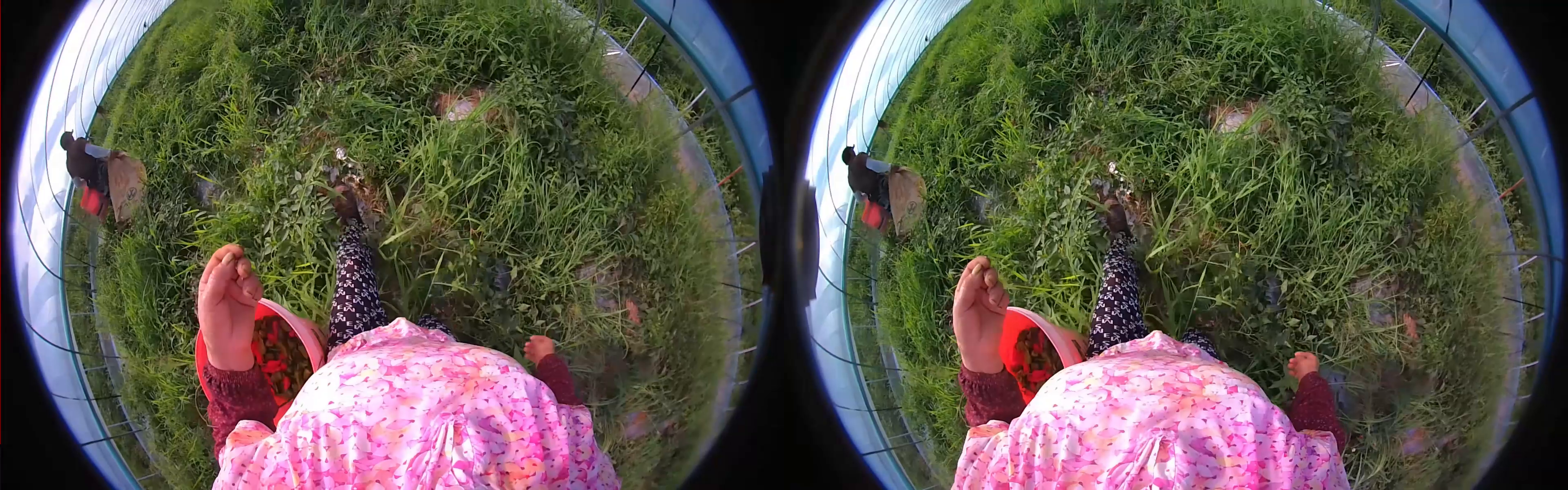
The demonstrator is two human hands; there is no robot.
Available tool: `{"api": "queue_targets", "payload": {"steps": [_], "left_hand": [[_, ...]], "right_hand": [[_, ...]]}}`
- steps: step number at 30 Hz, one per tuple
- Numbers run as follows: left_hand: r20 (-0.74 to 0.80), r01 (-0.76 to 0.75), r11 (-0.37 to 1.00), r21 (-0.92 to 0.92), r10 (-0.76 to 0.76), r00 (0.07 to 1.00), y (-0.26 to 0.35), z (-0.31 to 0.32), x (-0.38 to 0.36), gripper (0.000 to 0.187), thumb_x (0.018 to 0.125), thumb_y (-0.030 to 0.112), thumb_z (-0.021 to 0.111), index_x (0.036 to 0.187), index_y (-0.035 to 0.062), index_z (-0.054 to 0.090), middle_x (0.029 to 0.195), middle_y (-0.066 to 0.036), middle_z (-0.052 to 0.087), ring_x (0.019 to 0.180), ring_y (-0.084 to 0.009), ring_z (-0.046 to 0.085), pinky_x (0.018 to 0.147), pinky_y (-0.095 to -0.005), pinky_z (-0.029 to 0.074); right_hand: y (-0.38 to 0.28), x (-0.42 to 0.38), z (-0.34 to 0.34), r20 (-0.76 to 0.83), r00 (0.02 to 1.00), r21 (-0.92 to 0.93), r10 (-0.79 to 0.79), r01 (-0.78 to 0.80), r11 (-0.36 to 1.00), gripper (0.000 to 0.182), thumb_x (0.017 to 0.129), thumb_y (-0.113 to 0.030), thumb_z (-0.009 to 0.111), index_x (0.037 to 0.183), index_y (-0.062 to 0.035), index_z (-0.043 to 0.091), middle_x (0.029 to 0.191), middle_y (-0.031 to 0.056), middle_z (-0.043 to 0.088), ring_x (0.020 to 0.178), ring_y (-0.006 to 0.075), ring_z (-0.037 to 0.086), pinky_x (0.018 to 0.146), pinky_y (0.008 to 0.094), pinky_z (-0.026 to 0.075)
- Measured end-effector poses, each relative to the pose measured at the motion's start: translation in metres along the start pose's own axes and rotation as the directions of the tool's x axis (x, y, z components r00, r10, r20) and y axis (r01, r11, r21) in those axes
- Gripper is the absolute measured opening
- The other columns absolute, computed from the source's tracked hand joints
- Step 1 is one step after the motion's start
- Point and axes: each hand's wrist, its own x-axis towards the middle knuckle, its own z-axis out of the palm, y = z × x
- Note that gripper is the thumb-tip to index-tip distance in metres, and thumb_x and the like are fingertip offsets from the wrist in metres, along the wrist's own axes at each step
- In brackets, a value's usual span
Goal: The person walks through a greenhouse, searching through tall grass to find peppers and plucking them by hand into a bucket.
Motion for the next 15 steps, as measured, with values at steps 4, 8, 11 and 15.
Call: {"api": "queue_targets", "payload": {"steps": [4,8,11,15], "left_hand": [[-0.033,-0.015,1.000,-0.020,0.014,0.999,-0.006,-0.024,0.044,0.016,0.086,0.009,0.045,0.099,0.0004,0.051,0.076,-0.005,0.053,0.056,-0.0119,0.049,0.050,-0.0219,0.039],[-0.142,-0.007,0.999,-0.049,-0.001,0.990,-0.002,-0.066,0.101,0.015,0.086,0.008,0.045,0.097,0.0004,0.053,0.074,-0.005,0.053,0.055,-0.0116,0.050,0.050,-0.0215,0.041],[-0.207,0.009,0.994,-0.112,-0.032,0.978,0.007,-0.101,0.159,0.015,0.086,0.007,0.046,0.096,0.0003,0.053,0.075,-0.005,0.054,0.056,-0.0115,0.050,0.051,-0.0212,0.042],[-0.335,0.020,0.960,-0.279,-0.117,0.935,0.034,-0.153,0.216,0.015,0.085,0.009,0.046,0.098,0.0005,0.050,0.075,-0.005,0.054,0.056,-0.0111,0.049,0.050,-0.0212,0.040]], "right_hand": [[-0.018,0.015,0.006,-0.044,0.993,0.087,0.107,-0.103,0.991,0.018,0.082,-0.012,0.050,0.100,-0.0066,0.051,0.076,0.0086,0.059,0.058,0.0163,0.057,0.046,0.0295,0.046],[-0.131,0.026,0.086,-0.001,0.995,0.056,-0.104,0.104,0.993,0.021,0.083,-0.013,0.049,0.103,-0.0062,0.050,0.080,0.0083,0.059,0.058,0.0150,0.056,0.048,0.0293,0.047],[-0.251,0.014,0.199,0.064,0.972,-0.048,-0.224,0.227,0.973,0.026,0.081,-0.014,0.050,0.106,-0.0059,0.048,0.083,0.0074,0.058,0.065,0.0147,0.057,0.053,0.0266,0.047],[-0.393,-0.008,0.379,0.308,0.892,-0.255,-0.331,0.413,0.874,0.025,0.084,-0.014,0.048,0.107,-0.0050,0.049,0.088,0.0077,0.057,0.072,0.0148,0.056,0.058,0.0260,0.047]]}}
